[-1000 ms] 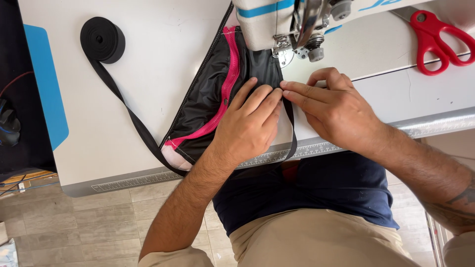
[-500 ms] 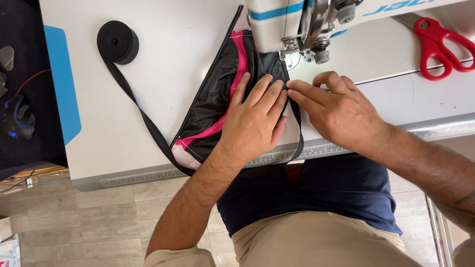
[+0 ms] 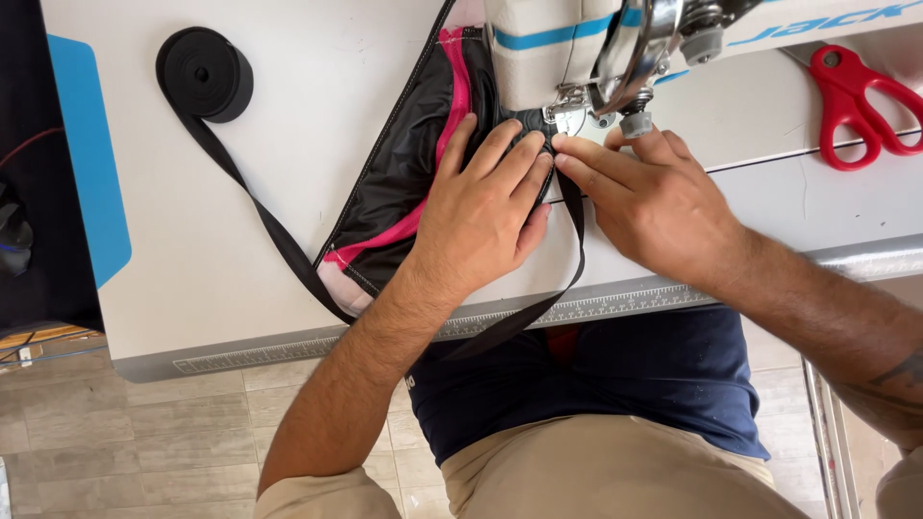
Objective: Sewing a black and pink bag using an industrial sewing machine, including attaching straps and trimming excess material with scissors.
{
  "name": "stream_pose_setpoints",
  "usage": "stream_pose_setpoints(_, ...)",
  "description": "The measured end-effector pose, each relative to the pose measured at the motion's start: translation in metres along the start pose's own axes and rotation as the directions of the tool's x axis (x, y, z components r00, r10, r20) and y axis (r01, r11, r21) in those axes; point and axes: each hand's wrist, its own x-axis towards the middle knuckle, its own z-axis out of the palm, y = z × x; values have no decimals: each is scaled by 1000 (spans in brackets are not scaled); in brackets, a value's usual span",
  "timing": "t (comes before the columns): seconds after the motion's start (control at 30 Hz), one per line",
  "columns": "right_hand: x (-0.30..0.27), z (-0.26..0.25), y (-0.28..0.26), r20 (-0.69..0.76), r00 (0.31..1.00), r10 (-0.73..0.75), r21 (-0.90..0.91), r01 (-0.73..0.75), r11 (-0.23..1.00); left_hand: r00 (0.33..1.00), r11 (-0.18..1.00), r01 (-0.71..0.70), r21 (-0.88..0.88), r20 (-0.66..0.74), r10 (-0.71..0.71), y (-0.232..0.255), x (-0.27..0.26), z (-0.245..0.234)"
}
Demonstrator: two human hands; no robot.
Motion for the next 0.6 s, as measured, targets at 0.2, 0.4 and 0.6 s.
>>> stream_pose_setpoints(0.2, -4, -6, 0, -137, 989, -58, 170, 81, 982, 1000, 998, 2, -66, -9, -2, -6, 1, -2)
stream_pose_setpoints(0.4, 7, -7, -4, -124, 989, -76, 156, 95, 983, 1000, 996, 13, -92, -7, -14, -9, 5, -5)
stream_pose_setpoints(0.6, 7, -10, -4, -106, 991, -84, 252, 108, 962, 1000, 991, -3, -137, -20, 0, -10, 9, -6)
